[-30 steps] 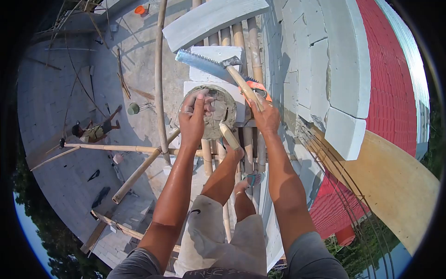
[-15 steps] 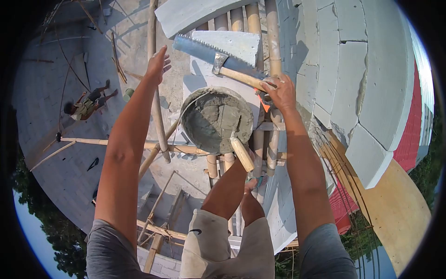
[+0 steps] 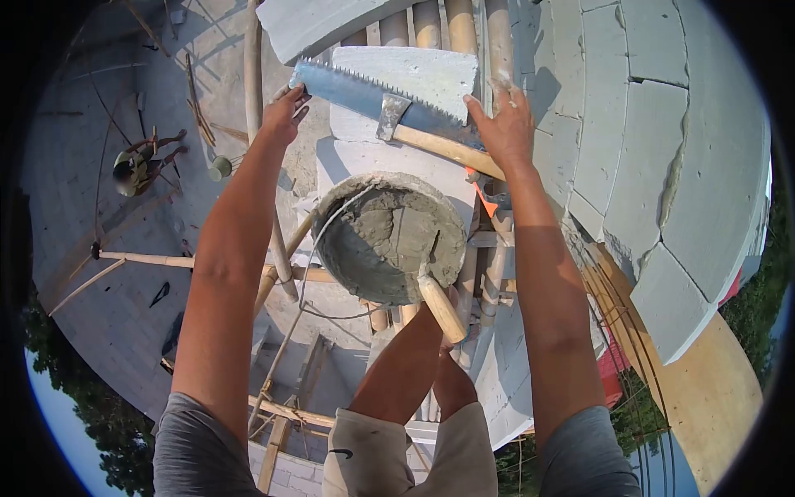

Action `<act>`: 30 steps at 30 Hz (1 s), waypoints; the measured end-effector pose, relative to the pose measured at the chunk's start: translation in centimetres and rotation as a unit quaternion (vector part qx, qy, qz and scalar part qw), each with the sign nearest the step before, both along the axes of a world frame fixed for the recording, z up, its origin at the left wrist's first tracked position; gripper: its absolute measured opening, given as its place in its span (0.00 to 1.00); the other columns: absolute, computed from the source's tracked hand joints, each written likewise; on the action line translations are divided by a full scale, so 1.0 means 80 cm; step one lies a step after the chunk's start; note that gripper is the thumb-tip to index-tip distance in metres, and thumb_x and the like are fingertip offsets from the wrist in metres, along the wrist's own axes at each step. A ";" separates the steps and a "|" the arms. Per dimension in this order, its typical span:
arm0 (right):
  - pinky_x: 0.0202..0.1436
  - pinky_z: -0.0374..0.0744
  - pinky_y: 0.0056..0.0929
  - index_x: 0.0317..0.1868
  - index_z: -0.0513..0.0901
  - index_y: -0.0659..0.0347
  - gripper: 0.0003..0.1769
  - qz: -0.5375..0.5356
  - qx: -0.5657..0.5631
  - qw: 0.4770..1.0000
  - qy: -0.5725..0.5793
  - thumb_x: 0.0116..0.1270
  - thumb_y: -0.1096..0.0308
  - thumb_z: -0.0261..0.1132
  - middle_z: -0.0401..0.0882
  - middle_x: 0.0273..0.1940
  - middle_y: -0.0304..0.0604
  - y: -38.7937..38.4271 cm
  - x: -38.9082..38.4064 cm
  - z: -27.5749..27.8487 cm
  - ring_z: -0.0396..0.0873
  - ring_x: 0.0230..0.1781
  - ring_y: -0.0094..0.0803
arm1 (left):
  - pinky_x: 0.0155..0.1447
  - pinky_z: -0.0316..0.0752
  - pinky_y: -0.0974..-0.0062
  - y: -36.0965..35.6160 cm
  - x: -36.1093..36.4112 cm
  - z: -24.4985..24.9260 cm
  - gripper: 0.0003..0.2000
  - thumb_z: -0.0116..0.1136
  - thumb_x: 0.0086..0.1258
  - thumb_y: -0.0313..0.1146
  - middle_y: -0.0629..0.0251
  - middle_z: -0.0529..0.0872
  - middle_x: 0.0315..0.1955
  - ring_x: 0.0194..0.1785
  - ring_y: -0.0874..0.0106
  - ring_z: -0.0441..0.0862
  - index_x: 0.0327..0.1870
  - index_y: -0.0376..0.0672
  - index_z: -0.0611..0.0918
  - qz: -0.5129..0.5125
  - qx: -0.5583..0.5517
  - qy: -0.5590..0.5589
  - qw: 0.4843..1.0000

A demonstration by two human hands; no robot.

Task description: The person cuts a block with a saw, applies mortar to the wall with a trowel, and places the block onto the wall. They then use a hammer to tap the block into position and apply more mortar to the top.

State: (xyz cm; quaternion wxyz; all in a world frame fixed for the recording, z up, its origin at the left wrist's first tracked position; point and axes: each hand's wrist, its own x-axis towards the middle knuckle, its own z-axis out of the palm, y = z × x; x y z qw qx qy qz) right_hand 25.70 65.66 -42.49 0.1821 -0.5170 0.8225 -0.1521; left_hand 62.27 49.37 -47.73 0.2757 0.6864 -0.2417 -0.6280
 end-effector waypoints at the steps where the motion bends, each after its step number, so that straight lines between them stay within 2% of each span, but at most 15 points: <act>1: 0.72 0.66 0.42 0.66 0.78 0.56 0.38 0.001 0.001 1.000 -0.003 0.65 0.39 0.66 0.72 0.65 0.55 -0.006 0.006 -0.003 0.68 0.70 0.49 | 0.63 0.72 0.63 0.006 0.012 -0.003 0.16 0.61 0.73 0.34 0.63 0.81 0.54 0.56 0.67 0.80 0.58 0.42 0.77 0.015 0.048 0.010 0.999; 4: 0.75 0.63 0.42 0.72 0.71 0.57 0.45 -0.017 0.055 0.998 -0.008 0.64 0.36 0.64 0.65 0.71 0.60 -0.031 0.018 -0.013 0.62 0.74 0.51 | 0.63 0.71 0.65 0.010 0.049 -0.008 0.18 0.64 0.70 0.41 0.63 0.82 0.52 0.58 0.66 0.78 0.56 0.44 0.78 0.017 0.119 0.012 0.993; 6: 0.74 0.64 0.47 0.73 0.67 0.60 0.47 -0.032 0.045 0.998 -0.036 0.64 0.35 0.64 0.63 0.72 0.58 -0.046 0.024 -0.022 0.62 0.74 0.50 | 0.67 0.68 0.63 -0.001 0.065 0.001 0.28 0.66 0.65 0.52 0.58 0.80 0.58 0.63 0.65 0.75 0.59 0.41 0.77 -0.076 0.127 -0.091 0.985; 7: 0.74 0.64 0.47 0.73 0.67 0.60 0.47 -0.033 0.045 0.998 -0.035 0.64 0.35 0.64 0.63 0.72 0.58 -0.050 0.028 -0.025 0.62 0.74 0.50 | 0.71 0.62 0.61 -0.014 0.069 -0.002 0.41 0.66 0.60 0.61 0.53 0.73 0.67 0.67 0.61 0.71 0.68 0.40 0.71 -0.088 0.088 -0.087 0.988; 8: 0.73 0.66 0.47 0.74 0.66 0.63 0.48 -0.042 0.050 0.997 -0.045 0.63 0.37 0.65 0.63 0.72 0.59 -0.056 0.031 -0.029 0.64 0.73 0.51 | 0.71 0.62 0.61 -0.030 0.066 -0.008 0.41 0.66 0.60 0.61 0.53 0.73 0.67 0.67 0.61 0.71 0.68 0.40 0.71 -0.089 0.087 -0.085 0.989; 10: 0.72 0.68 0.47 0.74 0.64 0.65 0.49 -0.051 0.052 0.996 -0.049 0.63 0.38 0.66 0.63 0.72 0.60 -0.068 0.034 -0.027 0.65 0.72 0.52 | 0.75 0.56 0.58 -0.068 0.045 -0.004 0.47 0.66 0.60 0.62 0.49 0.62 0.74 0.70 0.57 0.68 0.76 0.44 0.62 0.034 0.042 -0.040 0.998; 16: 0.65 0.75 0.48 0.71 0.67 0.68 0.47 -0.055 0.125 0.990 -0.030 0.60 0.46 0.72 0.68 0.69 0.60 -0.079 0.031 -0.014 0.74 0.66 0.54 | 0.75 0.54 0.51 -0.134 -0.011 -0.012 0.48 0.67 0.60 0.62 0.47 0.63 0.72 0.71 0.53 0.65 0.78 0.53 0.58 -0.016 0.015 0.047 0.999; 17: 0.64 0.76 0.49 0.70 0.68 0.68 0.47 -0.062 0.129 0.989 -0.046 0.58 0.46 0.73 0.68 0.68 0.59 -0.082 0.029 -0.012 0.75 0.64 0.54 | 0.71 0.59 0.53 -0.135 -0.018 -0.016 0.44 0.66 0.60 0.64 0.55 0.70 0.68 0.68 0.58 0.69 0.76 0.57 0.62 0.009 0.033 0.045 0.998; 19: 0.66 0.74 0.45 0.71 0.67 0.70 0.49 -0.059 0.147 0.986 -0.052 0.57 0.45 0.73 0.68 0.69 0.61 -0.086 0.022 -0.011 0.74 0.65 0.53 | 0.69 0.61 0.55 -0.136 -0.019 -0.026 0.42 0.65 0.60 0.64 0.59 0.72 0.66 0.65 0.61 0.70 0.74 0.57 0.65 0.010 0.027 0.050 0.998; 21: 0.68 0.73 0.42 0.71 0.66 0.72 0.54 -0.053 0.165 0.981 -0.081 0.53 0.45 0.76 0.66 0.69 0.64 -0.095 0.016 -0.011 0.72 0.67 0.52 | 0.62 0.68 0.59 -0.141 -0.019 -0.022 0.38 0.63 0.60 0.67 0.67 0.78 0.58 0.58 0.67 0.75 0.68 0.57 0.71 -0.026 0.013 0.036 0.999; 24: 0.69 0.72 0.40 0.72 0.64 0.71 0.56 -0.009 0.142 0.990 -0.021 0.51 0.46 0.78 0.66 0.69 0.64 -0.139 0.018 0.009 0.70 0.69 0.53 | 0.55 0.73 0.61 -0.153 -0.028 0.000 0.39 0.63 0.58 0.70 0.66 0.79 0.55 0.53 0.68 0.77 0.66 0.56 0.73 -0.009 0.003 -0.068 0.998; 25: 0.69 0.71 0.43 0.73 0.63 0.70 0.57 -0.101 0.029 0.977 -0.188 0.51 0.45 0.78 0.66 0.70 0.64 -0.158 0.022 -0.008 0.69 0.69 0.53 | 0.50 0.75 0.62 -0.155 -0.023 0.004 0.41 0.63 0.56 0.73 0.65 0.79 0.52 0.50 0.67 0.79 0.65 0.55 0.74 -0.028 -0.001 -0.080 0.996; 26: 0.70 0.70 0.46 0.74 0.62 0.69 0.58 -0.187 -0.084 0.915 -0.347 0.50 0.45 0.79 0.66 0.70 0.63 -0.181 0.029 -0.023 0.68 0.70 0.53 | 0.50 0.75 0.62 -0.154 -0.021 0.006 0.41 0.63 0.56 0.73 0.65 0.79 0.52 0.50 0.67 0.79 0.65 0.55 0.74 -0.027 -0.004 -0.081 0.996; 27: 0.70 0.70 0.46 0.74 0.62 0.69 0.58 -0.186 -0.088 0.914 -0.350 0.50 0.45 0.79 0.66 0.70 0.63 -0.211 0.029 -0.036 0.68 0.70 0.53 | 0.49 0.75 0.62 -0.149 -0.027 0.018 0.42 0.63 0.55 0.74 0.65 0.79 0.52 0.49 0.67 0.79 0.65 0.55 0.74 -0.039 0.009 -0.074 0.996; 30: 0.67 0.72 0.53 0.72 0.64 0.67 0.52 -0.306 -0.158 0.678 -0.649 0.54 0.49 0.77 0.69 0.67 0.58 -0.279 0.038 -0.057 0.71 0.66 0.50 | 0.48 0.76 0.60 -0.118 -0.050 0.057 0.42 0.61 0.56 0.75 0.64 0.80 0.51 0.48 0.65 0.79 0.65 0.53 0.73 -0.071 0.040 -0.058 0.995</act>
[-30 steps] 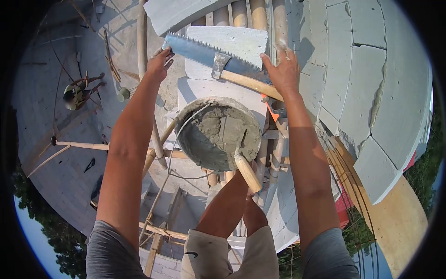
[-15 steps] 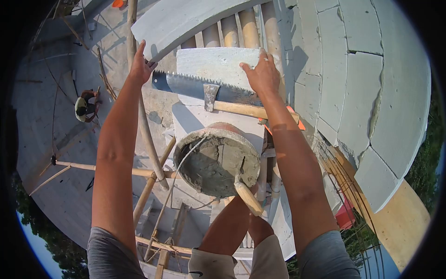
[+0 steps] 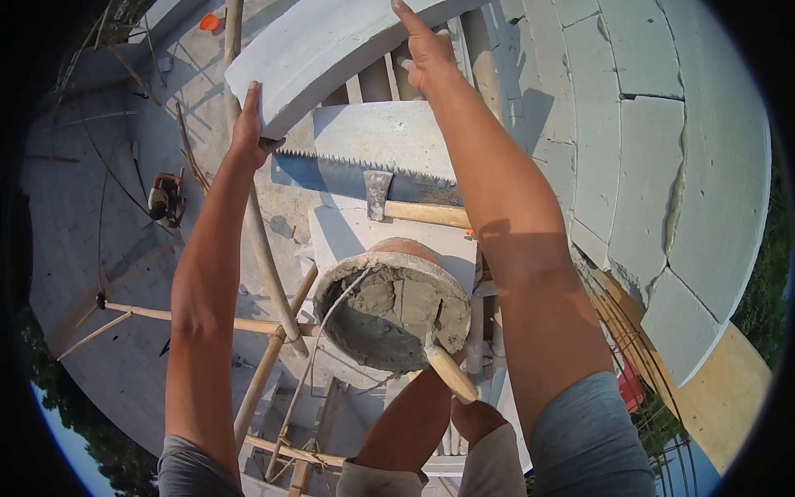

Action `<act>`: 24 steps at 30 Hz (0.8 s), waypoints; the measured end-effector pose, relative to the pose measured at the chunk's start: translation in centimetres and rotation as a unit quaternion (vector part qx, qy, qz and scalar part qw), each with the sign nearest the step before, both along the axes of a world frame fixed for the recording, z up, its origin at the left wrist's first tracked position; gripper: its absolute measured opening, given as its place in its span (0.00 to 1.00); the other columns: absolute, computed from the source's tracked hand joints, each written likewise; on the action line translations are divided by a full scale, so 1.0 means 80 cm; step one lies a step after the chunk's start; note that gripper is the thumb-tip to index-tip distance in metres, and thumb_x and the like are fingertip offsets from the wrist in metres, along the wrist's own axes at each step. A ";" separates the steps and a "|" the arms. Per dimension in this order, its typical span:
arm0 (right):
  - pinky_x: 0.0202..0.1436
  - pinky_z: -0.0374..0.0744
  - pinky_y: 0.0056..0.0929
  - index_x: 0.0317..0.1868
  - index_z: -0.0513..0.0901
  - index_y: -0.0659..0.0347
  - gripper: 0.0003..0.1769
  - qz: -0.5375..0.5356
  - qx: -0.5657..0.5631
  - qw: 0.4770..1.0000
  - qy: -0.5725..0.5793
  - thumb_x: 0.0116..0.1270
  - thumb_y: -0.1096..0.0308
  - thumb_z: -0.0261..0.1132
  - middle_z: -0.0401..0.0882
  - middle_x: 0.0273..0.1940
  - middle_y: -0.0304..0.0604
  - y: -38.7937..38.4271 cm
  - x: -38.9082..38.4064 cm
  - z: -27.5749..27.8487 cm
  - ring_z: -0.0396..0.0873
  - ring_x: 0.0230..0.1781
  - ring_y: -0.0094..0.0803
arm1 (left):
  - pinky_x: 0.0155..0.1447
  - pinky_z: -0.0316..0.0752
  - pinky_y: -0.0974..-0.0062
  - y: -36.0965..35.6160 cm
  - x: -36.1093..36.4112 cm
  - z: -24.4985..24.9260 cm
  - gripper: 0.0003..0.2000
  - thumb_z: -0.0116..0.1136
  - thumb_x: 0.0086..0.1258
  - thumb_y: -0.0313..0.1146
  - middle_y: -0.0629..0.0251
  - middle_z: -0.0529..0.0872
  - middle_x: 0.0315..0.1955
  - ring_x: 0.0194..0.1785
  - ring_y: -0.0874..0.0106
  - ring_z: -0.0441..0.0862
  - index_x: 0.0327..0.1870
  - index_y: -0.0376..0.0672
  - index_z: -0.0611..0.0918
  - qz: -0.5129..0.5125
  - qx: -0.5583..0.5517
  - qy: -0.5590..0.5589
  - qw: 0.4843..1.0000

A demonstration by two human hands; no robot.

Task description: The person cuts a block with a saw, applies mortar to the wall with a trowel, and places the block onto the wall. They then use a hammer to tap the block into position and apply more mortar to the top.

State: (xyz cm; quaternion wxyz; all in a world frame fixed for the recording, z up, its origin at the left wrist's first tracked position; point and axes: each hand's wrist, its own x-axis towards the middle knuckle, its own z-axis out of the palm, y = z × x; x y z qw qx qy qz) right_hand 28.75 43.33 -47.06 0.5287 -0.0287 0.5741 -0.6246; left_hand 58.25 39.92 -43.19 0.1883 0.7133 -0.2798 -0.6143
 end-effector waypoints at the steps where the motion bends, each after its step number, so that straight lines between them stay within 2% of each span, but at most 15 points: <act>1: 0.67 0.72 0.53 0.72 0.64 0.67 0.51 -0.001 -0.008 0.999 -0.043 0.54 0.49 0.77 0.69 0.67 0.57 -0.009 -0.001 0.001 0.72 0.66 0.49 | 0.46 0.76 0.60 0.013 -0.008 0.011 0.41 0.61 0.57 0.74 0.63 0.80 0.50 0.47 0.65 0.80 0.64 0.52 0.74 0.000 0.007 -0.001 1.000; 6: 0.66 0.72 0.54 0.70 0.66 0.66 0.49 0.034 -0.024 0.994 -0.102 0.54 0.50 0.77 0.71 0.65 0.56 -0.016 -0.021 0.022 0.72 0.65 0.48 | 0.46 0.75 0.63 0.054 -0.029 0.043 0.41 0.62 0.59 0.71 0.59 0.82 0.43 0.43 0.65 0.80 0.63 0.44 0.76 -0.009 -0.013 0.032 0.999; 7: 0.66 0.72 0.54 0.70 0.66 0.66 0.48 0.038 -0.027 0.993 -0.106 0.54 0.51 0.77 0.71 0.64 0.56 -0.012 -0.024 0.028 0.73 0.64 0.48 | 0.49 0.76 0.66 0.059 -0.031 0.050 0.40 0.65 0.60 0.66 0.57 0.82 0.47 0.45 0.65 0.82 0.64 0.41 0.75 -0.003 -0.024 0.044 0.999; 8: 0.66 0.72 0.54 0.69 0.66 0.66 0.48 0.039 -0.028 0.993 -0.108 0.54 0.51 0.77 0.71 0.64 0.55 -0.008 -0.026 0.035 0.73 0.64 0.48 | 0.49 0.76 0.66 0.067 -0.037 0.057 0.40 0.65 0.60 0.66 0.57 0.82 0.47 0.45 0.65 0.82 0.64 0.41 0.75 -0.002 -0.028 0.049 0.998; 10: 0.66 0.73 0.55 0.69 0.67 0.65 0.47 0.039 -0.034 0.992 -0.118 0.54 0.51 0.77 0.72 0.63 0.55 0.004 -0.029 0.049 0.73 0.63 0.48 | 0.53 0.77 0.65 0.091 -0.045 0.079 0.34 0.66 0.65 0.57 0.56 0.82 0.51 0.50 0.64 0.82 0.64 0.40 0.74 0.041 -0.096 0.121 0.987; 11: 0.66 0.73 0.55 0.68 0.67 0.65 0.46 0.038 -0.032 0.991 -0.122 0.54 0.52 0.76 0.72 0.63 0.54 0.013 -0.028 0.058 0.73 0.63 0.47 | 0.53 0.77 0.65 0.100 -0.044 0.090 0.34 0.66 0.65 0.57 0.56 0.82 0.51 0.50 0.64 0.82 0.64 0.40 0.74 0.043 -0.096 0.123 0.987; 13: 0.65 0.73 0.55 0.68 0.68 0.65 0.45 0.030 -0.024 0.991 -0.130 0.55 0.52 0.76 0.72 0.62 0.54 0.035 -0.027 0.076 0.74 0.62 0.47 | 0.58 0.76 0.63 0.116 -0.047 0.117 0.30 0.65 0.69 0.47 0.55 0.81 0.55 0.56 0.63 0.81 0.64 0.37 0.73 0.086 -0.125 0.219 0.964; 14: 0.65 0.73 0.55 0.68 0.68 0.65 0.45 0.021 -0.022 0.990 -0.137 0.55 0.52 0.76 0.73 0.62 0.54 0.048 -0.024 0.091 0.74 0.62 0.47 | 0.58 0.76 0.63 0.126 -0.050 0.138 0.30 0.65 0.69 0.47 0.55 0.81 0.55 0.56 0.63 0.81 0.64 0.37 0.73 0.079 -0.130 0.222 0.963; 16: 0.65 0.73 0.56 0.67 0.69 0.64 0.44 -0.005 -0.017 0.988 -0.155 0.55 0.53 0.76 0.73 0.61 0.53 0.078 -0.013 0.131 0.74 0.61 0.47 | 0.57 0.77 0.66 0.151 -0.051 0.177 0.34 0.73 0.61 0.42 0.50 0.81 0.54 0.53 0.62 0.83 0.61 0.23 0.74 0.187 -0.154 0.203 0.949; 18: 0.64 0.75 0.54 0.63 0.71 0.62 0.38 -0.038 0.006 0.984 -0.174 0.55 0.55 0.75 0.76 0.57 0.49 0.122 -0.003 0.169 0.75 0.58 0.45 | 0.56 0.78 0.66 0.180 -0.047 0.228 0.35 0.73 0.60 0.39 0.47 0.82 0.52 0.52 0.63 0.83 0.60 0.19 0.73 0.187 -0.160 0.187 0.951; 20: 0.64 0.75 0.53 0.64 0.72 0.60 0.38 -0.090 0.028 0.975 -0.202 0.55 0.54 0.75 0.77 0.57 0.47 0.175 0.011 0.196 0.75 0.59 0.44 | 0.53 0.79 0.66 0.214 -0.046 0.295 0.33 0.72 0.60 0.38 0.47 0.83 0.48 0.48 0.63 0.85 0.58 0.18 0.73 0.177 -0.148 0.144 0.962; 21: 0.64 0.74 0.52 0.63 0.73 0.58 0.37 -0.101 0.036 0.971 -0.212 0.55 0.54 0.74 0.76 0.58 0.46 0.208 0.020 0.223 0.75 0.59 0.43 | 0.53 0.77 0.70 0.235 -0.050 0.335 0.27 0.71 0.61 0.40 0.53 0.84 0.45 0.46 0.66 0.83 0.51 0.24 0.79 0.170 -0.147 0.115 0.968; 22: 0.65 0.74 0.51 0.63 0.73 0.57 0.37 -0.113 0.040 0.967 -0.223 0.56 0.54 0.74 0.76 0.59 0.45 0.239 0.030 0.252 0.75 0.59 0.43 | 0.48 0.80 0.69 0.254 -0.043 0.354 0.32 0.74 0.59 0.38 0.43 0.81 0.44 0.44 0.63 0.84 0.53 0.20 0.69 0.176 -0.155 0.105 0.966; 24: 0.66 0.74 0.50 0.63 0.74 0.55 0.35 -0.166 0.051 0.951 -0.254 0.56 0.53 0.73 0.77 0.59 0.43 0.302 0.049 0.307 0.75 0.60 0.42 | 0.43 0.78 0.73 0.298 -0.041 0.416 0.33 0.75 0.56 0.40 0.47 0.79 0.42 0.40 0.66 0.81 0.50 0.22 0.68 0.150 -0.153 0.037 0.976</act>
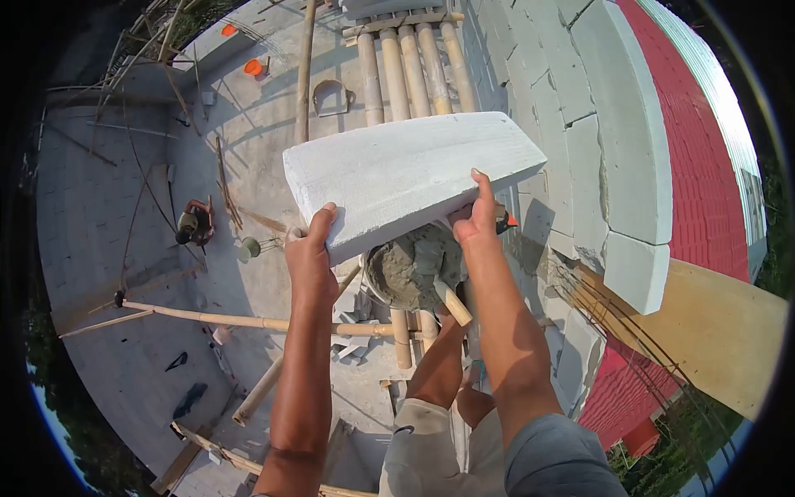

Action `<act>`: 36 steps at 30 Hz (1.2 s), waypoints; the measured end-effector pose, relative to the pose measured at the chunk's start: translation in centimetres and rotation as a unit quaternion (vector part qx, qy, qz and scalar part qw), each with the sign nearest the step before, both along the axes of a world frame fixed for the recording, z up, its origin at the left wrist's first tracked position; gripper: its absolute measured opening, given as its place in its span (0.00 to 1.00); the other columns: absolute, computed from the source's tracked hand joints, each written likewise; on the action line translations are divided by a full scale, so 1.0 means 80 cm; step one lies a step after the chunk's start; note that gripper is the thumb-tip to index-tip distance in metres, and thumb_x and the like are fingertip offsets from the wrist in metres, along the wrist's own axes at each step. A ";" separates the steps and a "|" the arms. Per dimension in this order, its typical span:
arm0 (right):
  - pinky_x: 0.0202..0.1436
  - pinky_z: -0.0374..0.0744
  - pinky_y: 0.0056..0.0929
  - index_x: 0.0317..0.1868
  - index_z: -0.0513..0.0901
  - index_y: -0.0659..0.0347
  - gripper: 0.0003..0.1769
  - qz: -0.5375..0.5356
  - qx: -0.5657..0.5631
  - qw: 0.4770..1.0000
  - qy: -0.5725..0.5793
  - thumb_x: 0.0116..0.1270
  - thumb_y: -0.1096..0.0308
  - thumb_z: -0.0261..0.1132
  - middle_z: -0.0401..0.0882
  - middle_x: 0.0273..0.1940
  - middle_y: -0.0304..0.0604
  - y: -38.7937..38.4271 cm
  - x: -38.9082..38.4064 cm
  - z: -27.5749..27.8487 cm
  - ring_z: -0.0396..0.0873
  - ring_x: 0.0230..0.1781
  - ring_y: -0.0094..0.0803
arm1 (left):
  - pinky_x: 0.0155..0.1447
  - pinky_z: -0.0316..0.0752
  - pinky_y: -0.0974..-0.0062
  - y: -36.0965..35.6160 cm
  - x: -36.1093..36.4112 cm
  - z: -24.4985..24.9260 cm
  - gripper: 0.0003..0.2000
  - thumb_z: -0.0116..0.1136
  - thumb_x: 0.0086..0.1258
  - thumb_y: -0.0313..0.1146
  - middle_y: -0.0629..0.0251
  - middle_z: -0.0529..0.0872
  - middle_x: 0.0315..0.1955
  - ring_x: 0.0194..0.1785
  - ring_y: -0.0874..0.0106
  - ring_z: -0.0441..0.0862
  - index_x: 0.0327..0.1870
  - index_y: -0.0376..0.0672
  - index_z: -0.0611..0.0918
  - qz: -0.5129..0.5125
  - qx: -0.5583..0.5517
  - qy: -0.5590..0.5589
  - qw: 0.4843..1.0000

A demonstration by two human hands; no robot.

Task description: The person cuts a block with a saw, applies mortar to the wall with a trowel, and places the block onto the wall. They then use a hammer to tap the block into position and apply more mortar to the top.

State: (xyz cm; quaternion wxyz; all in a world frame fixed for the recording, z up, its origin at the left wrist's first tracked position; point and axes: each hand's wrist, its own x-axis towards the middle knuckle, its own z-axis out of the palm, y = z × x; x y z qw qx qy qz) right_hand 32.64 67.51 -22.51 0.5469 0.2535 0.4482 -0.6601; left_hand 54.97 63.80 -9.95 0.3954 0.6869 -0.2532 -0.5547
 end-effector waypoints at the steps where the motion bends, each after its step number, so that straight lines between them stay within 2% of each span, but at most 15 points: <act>1: 0.66 0.74 0.49 0.63 0.75 0.54 0.35 -0.003 0.002 1.000 0.000 0.56 0.53 0.73 0.77 0.60 0.42 0.034 0.009 0.028 0.75 0.61 0.42 | 0.42 0.77 0.72 0.022 0.002 0.032 0.33 0.75 0.56 0.40 0.49 0.79 0.41 0.40 0.68 0.80 0.49 0.23 0.69 -0.021 0.026 -0.041 0.999; 5: 0.67 0.74 0.46 0.63 0.75 0.53 0.34 -0.013 -0.004 1.000 -0.022 0.58 0.49 0.69 0.77 0.60 0.41 0.152 0.024 0.129 0.74 0.62 0.43 | 0.46 0.75 0.73 0.120 0.009 0.154 0.27 0.74 0.58 0.39 0.52 0.81 0.41 0.42 0.72 0.77 0.46 0.32 0.70 -0.063 0.039 -0.055 0.996; 6: 0.67 0.74 0.46 0.63 0.75 0.53 0.34 -0.016 -0.023 0.999 -0.029 0.58 0.48 0.68 0.78 0.61 0.41 0.182 0.028 0.155 0.75 0.62 0.43 | 0.38 0.75 0.76 0.150 0.013 0.179 0.21 0.71 0.61 0.32 0.58 0.79 0.35 0.35 0.75 0.77 0.44 0.35 0.69 -0.074 0.010 -0.065 0.995; 9: 0.65 0.74 0.47 0.63 0.75 0.55 0.34 -0.061 -0.026 0.997 -0.037 0.58 0.49 0.67 0.77 0.59 0.43 0.257 0.045 0.255 0.75 0.60 0.44 | 0.43 0.74 0.76 0.243 0.023 0.265 0.18 0.70 0.61 0.29 0.62 0.79 0.36 0.37 0.77 0.76 0.43 0.37 0.70 -0.093 0.013 -0.061 0.994; 13: 0.65 0.74 0.47 0.63 0.74 0.55 0.35 -0.105 0.051 0.988 -0.099 0.57 0.49 0.68 0.77 0.58 0.44 0.370 0.045 0.271 0.75 0.59 0.45 | 0.44 0.74 0.76 0.353 0.014 0.332 0.17 0.69 0.64 0.30 0.63 0.78 0.36 0.38 0.77 0.76 0.43 0.38 0.71 -0.176 0.054 -0.116 0.976; 14: 0.65 0.74 0.47 0.64 0.74 0.56 0.37 -0.071 0.036 0.991 -0.111 0.56 0.48 0.69 0.77 0.58 0.44 0.390 0.042 0.269 0.75 0.59 0.44 | 0.44 0.74 0.76 0.364 0.017 0.332 0.17 0.69 0.64 0.30 0.63 0.78 0.36 0.38 0.77 0.76 0.43 0.38 0.71 -0.211 0.059 -0.109 0.970; 17: 0.65 0.74 0.49 0.65 0.72 0.57 0.38 -0.054 0.105 0.983 -0.139 0.56 0.50 0.71 0.76 0.59 0.44 0.457 0.053 0.283 0.75 0.59 0.43 | 0.46 0.76 0.74 0.394 0.011 0.358 0.18 0.68 0.66 0.33 0.59 0.79 0.36 0.39 0.73 0.78 0.42 0.35 0.69 -0.147 0.145 -0.086 0.975; 20: 0.66 0.73 0.50 0.65 0.72 0.57 0.37 -0.111 0.113 0.975 -0.155 0.58 0.51 0.70 0.75 0.60 0.45 0.517 0.068 0.308 0.75 0.61 0.44 | 0.44 0.76 0.74 0.419 0.029 0.345 0.17 0.67 0.67 0.34 0.59 0.79 0.36 0.37 0.72 0.79 0.41 0.34 0.69 -0.141 0.128 -0.055 0.980; 24: 0.68 0.72 0.51 0.66 0.71 0.58 0.36 -0.181 0.129 0.959 -0.176 0.60 0.52 0.68 0.74 0.63 0.46 0.607 0.089 0.327 0.74 0.63 0.45 | 0.45 0.77 0.72 0.442 0.011 0.349 0.19 0.66 0.68 0.37 0.59 0.79 0.36 0.37 0.69 0.80 0.42 0.32 0.70 -0.217 0.186 -0.030 0.958; 28: 0.68 0.71 0.52 0.66 0.71 0.58 0.35 -0.228 0.155 0.947 -0.167 0.61 0.52 0.68 0.75 0.63 0.46 0.672 0.087 0.351 0.74 0.64 0.45 | 0.52 0.77 0.67 0.468 0.010 0.311 0.24 0.67 0.67 0.41 0.52 0.79 0.45 0.47 0.65 0.81 0.49 0.29 0.71 -0.266 0.260 -0.030 0.928; 29: 0.68 0.72 0.53 0.66 0.71 0.58 0.35 -0.255 0.130 0.945 -0.157 0.61 0.52 0.67 0.75 0.63 0.46 0.690 0.088 0.338 0.75 0.63 0.45 | 0.58 0.76 0.65 0.474 -0.002 0.311 0.27 0.67 0.67 0.42 0.50 0.79 0.50 0.54 0.63 0.80 0.54 0.27 0.71 -0.289 0.267 -0.019 0.919; 30: 0.67 0.72 0.53 0.66 0.71 0.58 0.34 -0.282 0.104 0.942 -0.149 0.62 0.53 0.67 0.75 0.62 0.46 0.707 0.093 0.331 0.75 0.62 0.46 | 0.58 0.76 0.65 0.479 -0.008 0.310 0.27 0.67 0.67 0.42 0.50 0.79 0.50 0.54 0.63 0.80 0.54 0.27 0.71 -0.303 0.264 -0.020 0.915; 32: 0.65 0.74 0.53 0.66 0.71 0.58 0.35 -0.305 0.123 0.934 -0.138 0.61 0.53 0.67 0.76 0.61 0.46 0.729 0.089 0.331 0.77 0.60 0.46 | 0.62 0.75 0.59 0.492 -0.019 0.289 0.34 0.64 0.68 0.47 0.51 0.78 0.59 0.60 0.59 0.78 0.66 0.29 0.70 -0.354 0.294 0.001 0.888; 34: 0.63 0.75 0.53 0.66 0.71 0.58 0.35 -0.341 0.139 0.921 -0.125 0.60 0.52 0.67 0.76 0.61 0.46 0.751 0.085 0.314 0.78 0.59 0.47 | 0.64 0.74 0.58 0.503 -0.031 0.269 0.34 0.62 0.69 0.47 0.51 0.78 0.60 0.61 0.57 0.78 0.68 0.31 0.69 -0.390 0.296 0.021 0.872; 36: 0.66 0.73 0.56 0.68 0.69 0.58 0.38 -0.388 0.176 0.894 -0.139 0.59 0.54 0.68 0.75 0.61 0.48 0.772 0.095 0.290 0.74 0.64 0.47 | 0.65 0.73 0.56 0.509 -0.042 0.259 0.34 0.61 0.69 0.48 0.52 0.78 0.61 0.62 0.56 0.77 0.69 0.33 0.68 -0.412 0.330 0.040 0.849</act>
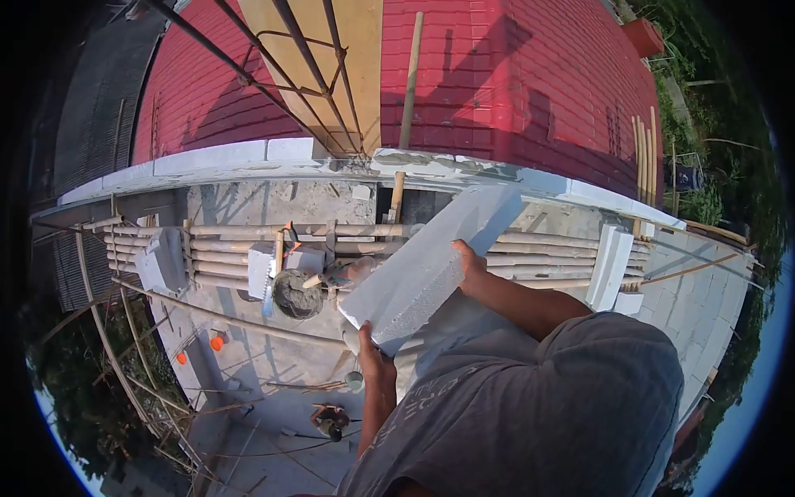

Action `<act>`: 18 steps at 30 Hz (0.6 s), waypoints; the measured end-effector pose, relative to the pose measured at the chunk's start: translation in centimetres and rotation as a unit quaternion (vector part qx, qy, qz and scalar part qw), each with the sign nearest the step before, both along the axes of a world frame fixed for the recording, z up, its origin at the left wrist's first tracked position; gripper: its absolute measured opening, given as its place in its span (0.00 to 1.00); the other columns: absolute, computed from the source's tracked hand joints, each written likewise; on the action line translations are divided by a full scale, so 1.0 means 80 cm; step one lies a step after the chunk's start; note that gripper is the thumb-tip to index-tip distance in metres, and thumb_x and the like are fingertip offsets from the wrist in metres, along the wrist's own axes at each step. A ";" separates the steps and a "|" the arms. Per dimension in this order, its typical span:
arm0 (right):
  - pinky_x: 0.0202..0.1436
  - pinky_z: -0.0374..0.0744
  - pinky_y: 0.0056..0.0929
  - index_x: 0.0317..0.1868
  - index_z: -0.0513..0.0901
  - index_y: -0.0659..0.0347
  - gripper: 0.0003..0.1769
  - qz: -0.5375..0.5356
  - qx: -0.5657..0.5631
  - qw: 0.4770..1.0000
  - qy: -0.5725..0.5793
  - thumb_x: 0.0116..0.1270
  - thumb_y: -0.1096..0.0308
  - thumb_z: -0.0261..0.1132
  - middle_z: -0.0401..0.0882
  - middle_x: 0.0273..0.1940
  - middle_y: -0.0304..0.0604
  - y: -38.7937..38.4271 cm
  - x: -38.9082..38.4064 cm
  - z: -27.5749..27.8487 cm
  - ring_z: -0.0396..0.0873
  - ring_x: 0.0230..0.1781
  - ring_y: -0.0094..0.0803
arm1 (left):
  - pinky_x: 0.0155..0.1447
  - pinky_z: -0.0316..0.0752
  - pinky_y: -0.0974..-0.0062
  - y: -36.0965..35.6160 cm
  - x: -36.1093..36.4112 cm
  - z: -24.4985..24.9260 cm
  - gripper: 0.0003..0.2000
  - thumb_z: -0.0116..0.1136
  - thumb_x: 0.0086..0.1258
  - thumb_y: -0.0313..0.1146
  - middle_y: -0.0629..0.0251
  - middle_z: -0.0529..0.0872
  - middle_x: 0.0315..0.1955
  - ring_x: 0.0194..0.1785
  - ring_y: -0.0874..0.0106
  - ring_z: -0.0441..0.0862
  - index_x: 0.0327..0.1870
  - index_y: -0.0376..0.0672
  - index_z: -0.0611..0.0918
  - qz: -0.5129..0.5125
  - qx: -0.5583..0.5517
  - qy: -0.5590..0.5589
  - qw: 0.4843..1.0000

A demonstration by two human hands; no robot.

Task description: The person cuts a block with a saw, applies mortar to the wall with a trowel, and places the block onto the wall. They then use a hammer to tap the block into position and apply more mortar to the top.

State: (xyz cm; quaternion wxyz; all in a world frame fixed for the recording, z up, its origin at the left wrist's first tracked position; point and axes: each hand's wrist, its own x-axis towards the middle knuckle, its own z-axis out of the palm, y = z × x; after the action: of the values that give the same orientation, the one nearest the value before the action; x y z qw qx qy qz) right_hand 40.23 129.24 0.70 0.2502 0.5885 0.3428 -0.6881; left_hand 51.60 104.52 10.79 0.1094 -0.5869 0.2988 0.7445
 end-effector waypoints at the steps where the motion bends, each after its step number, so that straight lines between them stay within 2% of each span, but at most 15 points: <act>1: 0.66 0.73 0.56 0.68 0.69 0.58 0.38 -0.031 -0.002 0.999 0.003 0.59 0.54 0.68 0.75 0.61 0.48 0.006 0.000 0.001 0.74 0.64 0.47 | 0.66 0.72 0.55 0.004 -0.009 0.000 0.33 0.59 0.70 0.48 0.54 0.77 0.62 0.63 0.56 0.77 0.70 0.35 0.67 -0.017 0.004 0.006 1.000; 3: 0.64 0.74 0.56 0.69 0.67 0.58 0.40 -0.031 0.064 0.997 -0.030 0.57 0.55 0.70 0.74 0.62 0.48 0.016 0.007 0.015 0.74 0.63 0.47 | 0.65 0.73 0.57 0.001 -0.021 -0.007 0.33 0.61 0.69 0.48 0.54 0.78 0.61 0.62 0.57 0.77 0.69 0.34 0.68 -0.055 0.019 0.017 0.998; 4: 0.64 0.74 0.56 0.69 0.67 0.58 0.40 -0.052 0.059 0.996 -0.037 0.57 0.55 0.70 0.74 0.62 0.48 0.017 0.013 0.030 0.74 0.63 0.47 | 0.65 0.73 0.60 0.000 -0.020 -0.012 0.34 0.63 0.69 0.47 0.55 0.78 0.61 0.61 0.59 0.78 0.68 0.33 0.68 -0.060 0.038 0.025 0.997; 6: 0.66 0.73 0.55 0.70 0.65 0.57 0.44 -0.081 0.055 0.995 -0.003 0.55 0.56 0.72 0.72 0.63 0.48 0.024 0.014 0.053 0.73 0.63 0.46 | 0.66 0.73 0.60 -0.007 -0.026 -0.020 0.32 0.61 0.70 0.47 0.57 0.78 0.61 0.63 0.59 0.77 0.68 0.35 0.68 -0.095 0.055 0.029 0.993; 10: 0.66 0.72 0.50 0.70 0.65 0.58 0.46 -0.138 0.068 0.988 0.001 0.53 0.54 0.74 0.72 0.63 0.46 0.037 0.035 0.052 0.71 0.63 0.44 | 0.68 0.70 0.59 -0.009 -0.048 -0.007 0.33 0.61 0.69 0.47 0.59 0.76 0.63 0.64 0.59 0.76 0.71 0.40 0.67 -0.174 0.106 0.035 0.978; 12: 0.65 0.72 0.51 0.71 0.64 0.57 0.47 -0.134 0.127 0.983 -0.025 0.53 0.53 0.73 0.70 0.63 0.46 0.046 0.039 0.073 0.71 0.64 0.43 | 0.69 0.69 0.58 -0.008 -0.051 0.005 0.34 0.61 0.68 0.48 0.60 0.76 0.64 0.65 0.60 0.75 0.71 0.41 0.66 -0.204 0.120 0.024 0.971; 14: 0.66 0.71 0.51 0.71 0.63 0.57 0.47 -0.135 0.125 0.983 -0.015 0.53 0.54 0.73 0.70 0.64 0.46 0.063 0.046 0.089 0.71 0.64 0.43 | 0.71 0.66 0.55 -0.008 -0.058 0.010 0.38 0.63 0.65 0.50 0.60 0.73 0.66 0.68 0.59 0.72 0.72 0.40 0.64 -0.305 0.150 -0.030 0.940; 15: 0.67 0.70 0.51 0.72 0.62 0.57 0.47 -0.138 0.123 0.983 0.001 0.53 0.54 0.73 0.69 0.64 0.46 0.071 0.047 0.097 0.70 0.65 0.42 | 0.72 0.63 0.53 -0.020 -0.054 -0.004 0.43 0.66 0.61 0.55 0.56 0.70 0.68 0.71 0.57 0.68 0.72 0.39 0.63 -0.363 0.175 -0.087 0.911; 16: 0.67 0.70 0.51 0.72 0.62 0.57 0.47 -0.130 0.124 0.984 -0.005 0.53 0.54 0.73 0.69 0.64 0.46 0.077 0.043 0.113 0.70 0.65 0.42 | 0.72 0.63 0.53 -0.022 -0.061 -0.010 0.43 0.66 0.61 0.55 0.56 0.70 0.68 0.71 0.57 0.68 0.72 0.39 0.63 -0.355 0.178 -0.091 0.913; 18: 0.68 0.68 0.50 0.72 0.60 0.57 0.49 -0.125 0.147 0.981 0.022 0.53 0.58 0.74 0.69 0.64 0.46 0.089 0.036 0.137 0.68 0.65 0.41 | 0.74 0.60 0.55 -0.019 -0.082 -0.038 0.52 0.68 0.58 0.62 0.49 0.66 0.71 0.74 0.55 0.63 0.76 0.37 0.58 -0.546 -0.004 -0.145 0.825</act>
State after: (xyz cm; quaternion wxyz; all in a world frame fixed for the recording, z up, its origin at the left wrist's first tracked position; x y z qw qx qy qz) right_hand 43.09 136.34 11.70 0.0652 0.6418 0.3692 -0.6690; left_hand 45.07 103.01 7.77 0.5380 -0.4297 0.5540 0.4681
